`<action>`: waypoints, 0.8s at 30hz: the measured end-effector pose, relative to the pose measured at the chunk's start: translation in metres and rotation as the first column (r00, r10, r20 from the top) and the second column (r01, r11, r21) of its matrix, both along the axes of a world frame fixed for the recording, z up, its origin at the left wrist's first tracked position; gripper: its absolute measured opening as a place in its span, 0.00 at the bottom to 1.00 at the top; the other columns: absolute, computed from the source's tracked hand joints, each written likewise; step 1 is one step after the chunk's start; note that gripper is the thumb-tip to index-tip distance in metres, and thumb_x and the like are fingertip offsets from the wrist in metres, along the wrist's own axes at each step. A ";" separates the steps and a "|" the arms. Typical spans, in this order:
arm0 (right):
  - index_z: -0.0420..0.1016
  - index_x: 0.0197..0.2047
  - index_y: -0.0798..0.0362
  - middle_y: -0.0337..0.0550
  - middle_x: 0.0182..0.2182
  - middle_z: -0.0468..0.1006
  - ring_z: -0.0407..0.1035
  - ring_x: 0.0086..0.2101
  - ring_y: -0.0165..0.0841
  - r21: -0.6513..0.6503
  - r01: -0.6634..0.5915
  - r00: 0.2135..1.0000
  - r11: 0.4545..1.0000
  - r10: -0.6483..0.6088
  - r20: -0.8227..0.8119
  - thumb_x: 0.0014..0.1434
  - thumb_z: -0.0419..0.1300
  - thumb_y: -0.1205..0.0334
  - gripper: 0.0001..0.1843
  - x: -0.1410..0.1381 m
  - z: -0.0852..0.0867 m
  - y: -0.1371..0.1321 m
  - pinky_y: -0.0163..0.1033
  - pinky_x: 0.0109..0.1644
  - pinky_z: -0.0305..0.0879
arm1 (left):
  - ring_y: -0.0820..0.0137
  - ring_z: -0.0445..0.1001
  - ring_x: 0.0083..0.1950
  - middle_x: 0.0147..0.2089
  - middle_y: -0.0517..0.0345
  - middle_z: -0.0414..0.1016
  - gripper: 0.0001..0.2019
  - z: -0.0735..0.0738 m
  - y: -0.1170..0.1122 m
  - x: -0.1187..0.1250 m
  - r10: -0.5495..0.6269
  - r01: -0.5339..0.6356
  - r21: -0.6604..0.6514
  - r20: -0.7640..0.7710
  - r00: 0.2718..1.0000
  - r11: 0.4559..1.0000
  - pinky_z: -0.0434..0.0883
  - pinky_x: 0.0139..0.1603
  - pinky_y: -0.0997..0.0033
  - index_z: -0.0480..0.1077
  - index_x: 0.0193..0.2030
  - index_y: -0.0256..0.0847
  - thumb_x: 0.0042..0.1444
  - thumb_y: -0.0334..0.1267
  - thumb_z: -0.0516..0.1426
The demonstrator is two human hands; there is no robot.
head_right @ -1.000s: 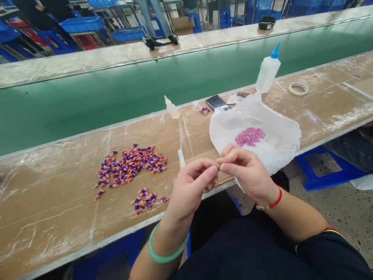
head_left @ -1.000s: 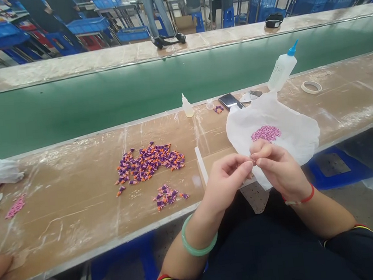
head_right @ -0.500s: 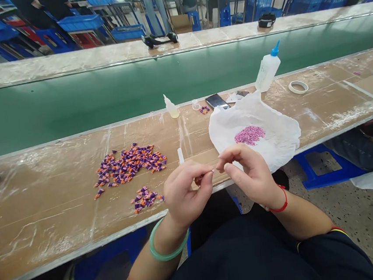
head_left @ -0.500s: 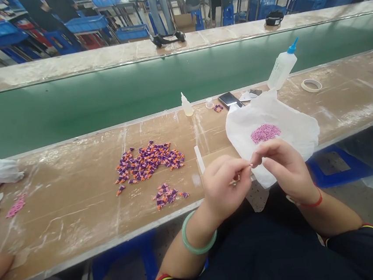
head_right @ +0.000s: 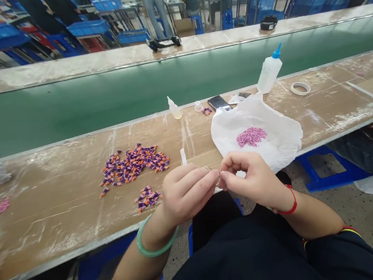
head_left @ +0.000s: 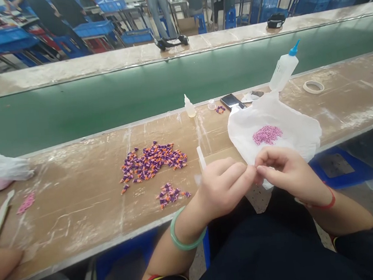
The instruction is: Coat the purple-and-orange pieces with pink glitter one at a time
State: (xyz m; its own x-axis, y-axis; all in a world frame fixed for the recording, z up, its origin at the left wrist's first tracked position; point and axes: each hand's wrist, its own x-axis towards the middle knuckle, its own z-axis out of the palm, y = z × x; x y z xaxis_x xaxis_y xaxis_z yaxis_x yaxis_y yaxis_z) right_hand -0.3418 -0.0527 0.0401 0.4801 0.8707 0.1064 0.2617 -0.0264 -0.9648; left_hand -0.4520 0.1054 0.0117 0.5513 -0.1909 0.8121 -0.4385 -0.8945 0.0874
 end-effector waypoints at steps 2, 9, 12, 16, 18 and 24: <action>0.70 0.30 0.54 0.36 0.23 0.78 0.71 0.24 0.26 0.015 -0.014 1.000 1.000 0.014 -0.012 0.60 0.58 0.71 0.07 -0.001 -0.002 0.001 0.29 0.29 0.67 | 0.71 0.73 0.28 0.30 0.55 0.79 0.04 0.001 0.002 0.000 -0.033 0.032 -0.035 -0.015 0.999 0.999 0.68 0.27 0.71 0.70 0.43 0.37 0.62 0.28 0.58; 0.65 0.33 0.52 0.35 0.24 0.71 0.65 0.24 0.26 0.069 -0.119 0.974 0.990 0.103 0.202 0.67 0.52 0.68 0.09 -0.001 -0.005 0.005 0.31 0.29 0.64 | 0.76 0.72 0.24 0.29 0.60 0.79 0.02 -0.007 0.012 -0.016 -0.074 0.004 -0.548 -0.107 0.991 0.837 0.70 0.28 0.76 0.74 0.38 0.40 0.61 0.35 0.62; 0.64 0.34 0.52 0.36 0.25 0.69 0.63 0.25 0.27 0.028 -0.175 0.884 0.984 0.144 0.445 0.67 0.51 0.68 0.09 0.007 -0.010 0.014 0.32 0.29 0.60 | 0.74 0.73 0.25 0.27 0.57 0.79 0.07 -0.022 0.018 -0.031 -0.066 -0.087 -0.710 -0.186 0.980 0.698 0.70 0.28 0.75 0.75 0.32 0.40 0.59 0.38 0.64; 0.64 0.34 0.53 0.41 0.26 0.71 0.62 0.27 0.31 -0.150 -0.239 0.583 0.959 0.266 0.768 0.67 0.49 0.69 0.09 0.022 -0.030 0.037 0.36 0.31 0.56 | 0.71 0.74 0.28 0.28 0.54 0.79 0.09 -0.047 0.022 -0.052 -0.123 -0.218 -0.861 -0.304 0.945 0.459 0.71 0.29 0.74 0.77 0.32 0.38 0.58 0.42 0.65; 0.65 0.32 0.53 0.43 0.25 0.71 0.62 0.26 0.32 -0.361 -0.209 0.417 0.909 0.417 0.808 0.66 0.49 0.71 0.10 0.027 -0.040 0.051 0.37 0.31 0.53 | 0.71 0.75 0.29 0.30 0.53 0.79 0.10 -0.058 0.021 -0.061 -0.175 -0.267 -0.891 -0.348 0.921 0.368 0.71 0.29 0.74 0.78 0.33 0.38 0.57 0.44 0.65; 0.69 0.33 0.56 0.44 0.26 0.73 0.64 0.25 0.33 -0.707 -0.095 0.168 0.701 0.711 0.683 0.61 0.51 0.77 0.10 0.024 -0.042 0.076 0.38 0.30 0.46 | 0.69 0.76 0.31 0.32 0.52 0.81 0.09 -0.072 0.017 -0.073 -0.266 -0.333 -0.900 -0.407 0.874 0.283 0.73 0.32 0.71 0.78 0.35 0.37 0.55 0.42 0.66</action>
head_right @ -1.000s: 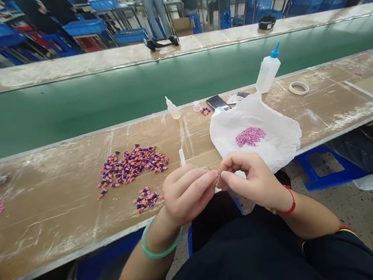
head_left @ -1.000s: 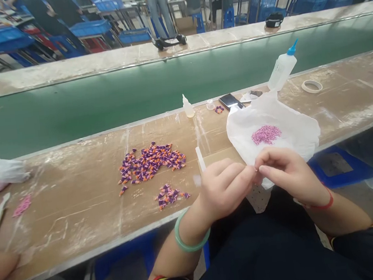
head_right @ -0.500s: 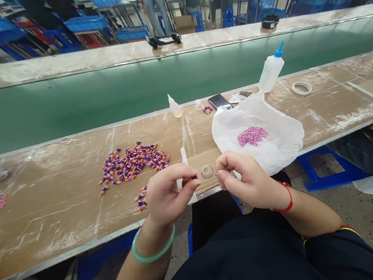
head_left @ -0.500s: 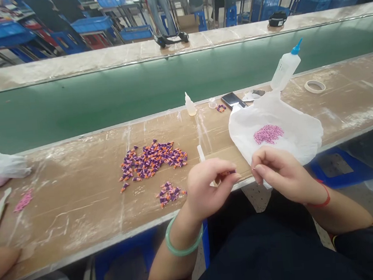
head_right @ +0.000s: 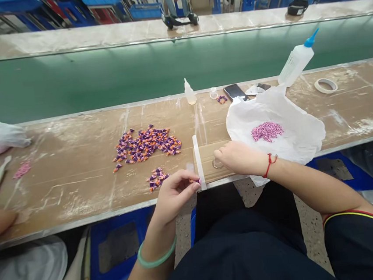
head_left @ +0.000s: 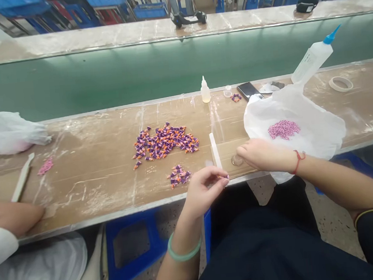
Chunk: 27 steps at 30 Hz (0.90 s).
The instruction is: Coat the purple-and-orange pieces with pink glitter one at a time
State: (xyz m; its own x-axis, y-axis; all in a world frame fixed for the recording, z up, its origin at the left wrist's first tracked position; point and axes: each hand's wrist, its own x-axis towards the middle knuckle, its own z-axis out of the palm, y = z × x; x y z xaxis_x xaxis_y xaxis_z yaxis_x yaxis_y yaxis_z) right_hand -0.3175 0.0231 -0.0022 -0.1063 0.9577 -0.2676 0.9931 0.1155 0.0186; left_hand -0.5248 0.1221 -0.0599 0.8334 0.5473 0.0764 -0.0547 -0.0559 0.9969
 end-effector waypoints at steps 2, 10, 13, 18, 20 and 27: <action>0.69 0.34 0.57 0.44 0.26 0.73 0.65 0.26 0.33 -0.028 -0.031 0.999 0.999 0.032 0.030 0.62 0.51 0.78 0.10 -0.004 0.004 0.003 0.38 0.30 0.47 | 0.69 0.77 0.31 0.31 0.52 0.81 0.09 0.000 0.000 0.000 -0.005 0.005 -0.012 -0.014 1.000 1.000 0.73 0.32 0.71 0.78 0.35 0.37 0.54 0.42 0.66; 0.71 0.38 0.59 0.47 0.29 0.76 0.69 0.29 0.36 -0.069 -0.095 0.993 0.993 0.100 0.067 0.63 0.50 0.79 0.12 -0.010 0.007 0.008 0.40 0.32 0.48 | 0.70 0.76 0.30 0.31 0.52 0.81 0.09 0.003 -0.001 0.006 -0.009 0.006 -0.079 -0.036 0.999 0.997 0.74 0.32 0.72 0.79 0.34 0.36 0.52 0.40 0.67; 0.69 0.34 0.57 0.46 0.27 0.75 0.68 0.28 0.35 0.012 -0.034 0.999 0.999 0.034 -0.022 0.63 0.51 0.78 0.10 -0.006 0.009 0.004 0.39 0.32 0.50 | 0.71 0.76 0.29 0.30 0.52 0.81 0.10 0.003 0.000 0.009 0.030 -0.030 -0.132 -0.001 1.000 0.991 0.74 0.31 0.73 0.79 0.33 0.36 0.51 0.42 0.69; 0.65 0.36 0.53 0.49 0.35 0.80 0.74 0.35 0.35 0.146 0.230 0.743 0.962 -0.077 -0.665 0.68 0.50 0.67 0.08 -0.009 0.022 -0.013 0.37 0.36 0.64 | 0.73 0.76 0.25 0.31 0.52 0.82 0.13 0.011 -0.003 0.014 0.100 -0.062 -0.298 0.116 0.988 0.953 0.76 0.27 0.74 0.79 0.34 0.37 0.48 0.43 0.71; 0.65 0.38 0.52 0.48 0.39 0.81 0.76 0.39 0.34 0.083 0.318 0.532 0.944 -0.105 -0.840 0.70 0.49 0.64 0.08 -0.016 0.029 -0.020 0.37 0.39 0.68 | 0.73 0.76 0.24 0.30 0.53 0.82 0.12 0.018 -0.007 0.017 0.127 -0.057 -0.349 0.182 0.975 0.935 0.77 0.26 0.74 0.79 0.33 0.37 0.48 0.42 0.71; 0.67 0.37 0.52 0.40 0.30 0.77 0.70 0.29 0.29 0.057 0.401 0.383 0.914 -0.111 -0.917 0.69 0.52 0.63 0.07 -0.035 0.049 -0.034 0.32 0.31 0.66 | 0.74 0.79 0.24 0.34 0.55 0.85 0.05 0.038 -0.022 0.022 0.128 0.010 -0.353 0.363 0.923 0.935 0.78 0.24 0.79 0.81 0.34 0.41 0.51 0.35 0.70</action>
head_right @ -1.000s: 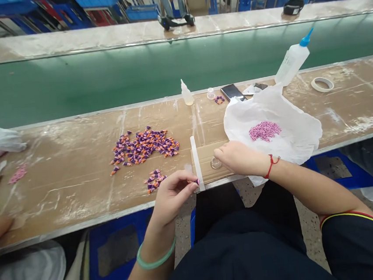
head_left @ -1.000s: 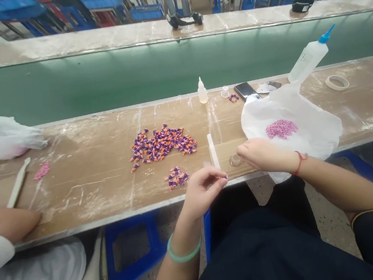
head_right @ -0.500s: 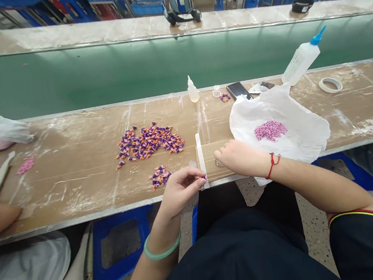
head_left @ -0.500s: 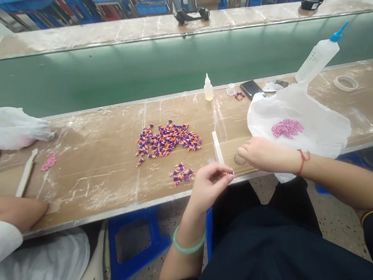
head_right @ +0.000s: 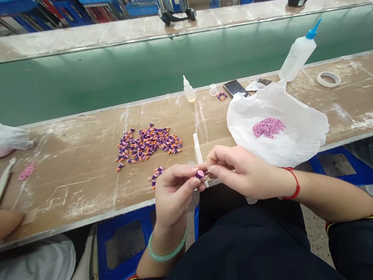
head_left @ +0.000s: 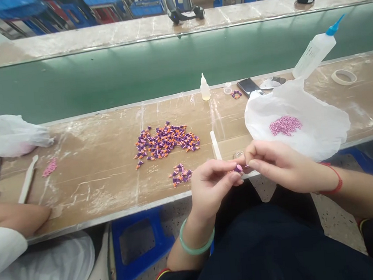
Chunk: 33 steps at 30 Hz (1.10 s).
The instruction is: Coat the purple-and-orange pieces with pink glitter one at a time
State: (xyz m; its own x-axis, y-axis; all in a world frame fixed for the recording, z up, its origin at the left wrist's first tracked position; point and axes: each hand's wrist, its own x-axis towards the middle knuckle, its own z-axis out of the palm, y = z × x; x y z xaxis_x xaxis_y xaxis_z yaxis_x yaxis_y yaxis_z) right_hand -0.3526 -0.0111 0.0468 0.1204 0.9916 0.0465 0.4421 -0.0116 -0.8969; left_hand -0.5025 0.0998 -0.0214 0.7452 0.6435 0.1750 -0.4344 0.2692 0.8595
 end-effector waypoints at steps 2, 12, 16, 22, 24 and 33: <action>0.68 0.36 0.52 0.38 0.28 0.76 0.67 0.27 0.27 0.009 0.005 1.000 1.000 -0.005 -0.019 0.68 0.53 0.64 0.07 -0.001 0.002 -0.002 0.30 0.28 0.64 | 0.73 0.80 0.24 0.35 0.54 0.85 0.05 0.003 -0.003 0.000 0.018 -0.018 0.029 0.002 1.000 0.999 0.78 0.25 0.78 0.81 0.34 0.41 0.51 0.35 0.70; 0.68 0.33 0.53 0.37 0.27 0.76 0.67 0.25 0.24 0.083 -0.011 0.998 0.996 0.016 -0.063 0.65 0.55 0.67 0.07 -0.001 0.004 -0.004 0.29 0.27 0.64 | 0.71 0.81 0.26 0.38 0.54 0.85 0.05 0.002 -0.010 -0.003 0.076 -0.071 0.144 -0.028 0.997 0.987 0.80 0.27 0.74 0.80 0.36 0.42 0.53 0.37 0.70; 0.69 0.33 0.53 0.35 0.26 0.75 0.66 0.24 0.23 0.130 -0.016 1.000 0.991 0.015 0.005 0.64 0.55 0.70 0.07 0.000 0.004 -0.005 0.28 0.26 0.61 | 0.72 0.82 0.28 0.40 0.55 0.85 0.05 0.001 -0.011 -0.003 0.071 -0.070 0.175 0.001 0.997 0.982 0.81 0.29 0.75 0.80 0.38 0.43 0.53 0.34 0.69; 0.69 0.33 0.53 0.36 0.27 0.75 0.67 0.26 0.24 0.163 -0.011 0.993 0.987 -0.008 0.114 0.63 0.56 0.71 0.07 0.000 0.002 -0.007 0.29 0.29 0.63 | 0.72 0.81 0.26 0.39 0.54 0.86 0.05 0.001 -0.013 0.002 0.086 -0.084 0.156 -0.005 0.996 0.984 0.81 0.28 0.75 0.80 0.36 0.42 0.53 0.35 0.69; 0.69 0.34 0.53 0.37 0.27 0.76 0.68 0.26 0.25 0.166 -0.020 0.988 0.986 -0.006 0.155 0.64 0.55 0.71 0.07 -0.001 0.002 -0.008 0.29 0.30 0.63 | 0.73 0.81 0.26 0.39 0.55 0.86 0.05 0.002 -0.014 0.004 0.081 -0.083 0.135 0.025 0.996 0.987 0.80 0.27 0.77 0.81 0.37 0.43 0.53 0.34 0.69; 0.67 0.34 0.54 0.38 0.27 0.76 0.68 0.25 0.25 0.244 -0.048 0.953 0.969 -0.029 0.302 0.65 0.52 0.72 0.08 -0.005 0.002 -0.006 0.29 0.29 0.61 | 0.74 0.80 0.25 0.35 0.57 0.84 0.04 0.002 -0.015 0.007 0.092 -0.100 0.125 0.075 0.993 0.987 0.80 0.28 0.77 0.81 0.36 0.42 0.54 0.32 0.68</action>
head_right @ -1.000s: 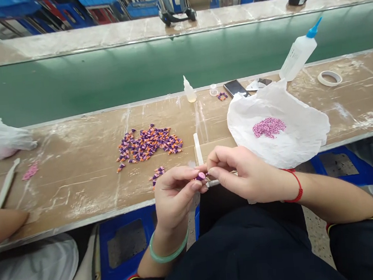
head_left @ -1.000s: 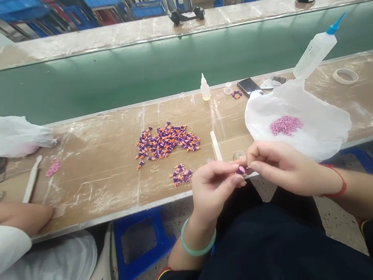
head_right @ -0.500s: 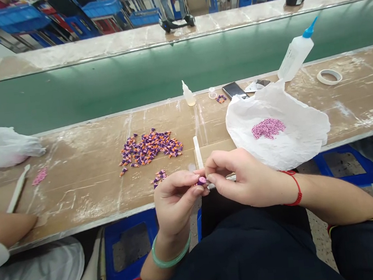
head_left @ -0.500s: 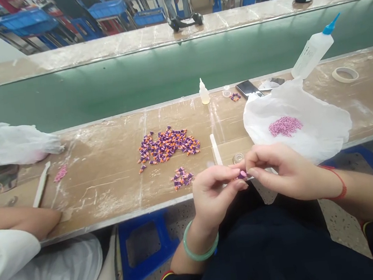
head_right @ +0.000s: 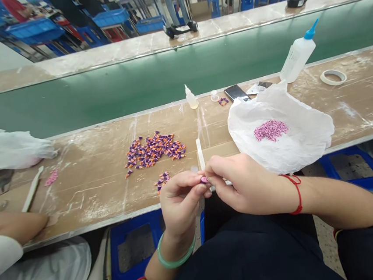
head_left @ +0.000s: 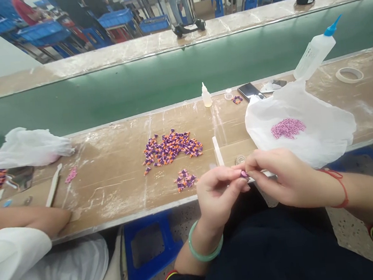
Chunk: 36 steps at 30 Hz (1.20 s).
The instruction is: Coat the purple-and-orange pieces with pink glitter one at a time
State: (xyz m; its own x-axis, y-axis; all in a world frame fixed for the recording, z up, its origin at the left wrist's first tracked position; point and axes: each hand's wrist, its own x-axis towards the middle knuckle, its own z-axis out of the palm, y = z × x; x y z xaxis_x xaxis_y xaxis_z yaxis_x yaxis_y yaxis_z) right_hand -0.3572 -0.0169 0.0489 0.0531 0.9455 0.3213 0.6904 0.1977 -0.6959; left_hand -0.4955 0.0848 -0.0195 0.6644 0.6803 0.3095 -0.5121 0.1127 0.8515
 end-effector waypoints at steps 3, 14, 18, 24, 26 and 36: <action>0.69 0.36 0.56 0.40 0.28 0.77 0.70 0.26 0.26 0.020 0.001 0.999 1.000 -0.002 0.039 0.66 0.51 0.71 0.08 -0.001 -0.002 -0.001 0.30 0.30 0.62 | 0.74 0.80 0.25 0.34 0.57 0.83 0.04 0.000 0.000 0.000 0.015 -0.015 0.025 -0.006 1.000 1.000 0.80 0.29 0.76 0.81 0.36 0.42 0.54 0.31 0.68; 0.71 0.43 0.56 0.47 0.36 0.82 0.78 0.34 0.32 0.111 0.024 0.990 0.994 -0.038 0.133 0.68 0.51 0.71 0.08 -0.001 -0.013 -0.003 0.33 0.36 0.72 | 0.71 0.82 0.34 0.34 0.58 0.82 0.09 -0.001 0.007 -0.001 0.164 -0.155 0.418 0.014 0.986 0.895 0.79 0.37 0.73 0.78 0.39 0.41 0.55 0.24 0.65; 0.69 0.50 0.54 0.48 0.44 0.83 0.79 0.42 0.32 0.194 0.014 0.992 0.981 -0.038 0.120 0.69 0.51 0.72 0.10 0.000 -0.011 -0.008 0.32 0.43 0.75 | 0.70 0.81 0.38 0.38 0.55 0.82 0.13 0.007 0.014 -0.002 0.251 -0.280 0.683 0.144 0.957 0.674 0.79 0.39 0.71 0.76 0.41 0.38 0.52 0.19 0.64; 0.67 0.55 0.54 0.45 0.41 0.84 0.80 0.41 0.32 0.243 -0.002 0.987 0.970 -0.037 0.158 0.68 0.51 0.72 0.14 -0.001 -0.008 -0.012 0.33 0.42 0.76 | 0.72 0.81 0.37 0.37 0.56 0.82 0.13 0.015 0.012 0.000 0.256 -0.319 0.709 0.199 0.946 0.629 0.79 0.37 0.73 0.75 0.40 0.37 0.52 0.18 0.64; 0.67 0.55 0.54 0.45 0.41 0.84 0.80 0.40 0.32 0.254 -0.009 0.985 0.967 -0.035 0.167 0.68 0.51 0.72 0.14 -0.001 -0.009 -0.011 0.32 0.42 0.77 | 0.72 0.81 0.36 0.37 0.57 0.82 0.12 0.016 0.011 -0.001 0.268 -0.312 0.706 0.177 0.947 0.636 0.79 0.37 0.73 0.75 0.40 0.38 0.52 0.19 0.64; 0.69 0.51 0.54 0.44 0.40 0.84 0.80 0.39 0.30 0.262 -0.053 0.977 0.963 -0.004 0.213 0.66 0.52 0.73 0.13 0.001 -0.010 -0.008 0.31 0.42 0.77 | 0.70 0.82 0.35 0.35 0.57 0.83 0.08 0.012 0.008 -0.005 0.282 -0.263 0.660 0.079 0.956 0.704 0.80 0.36 0.71 0.76 0.38 0.41 0.54 0.25 0.65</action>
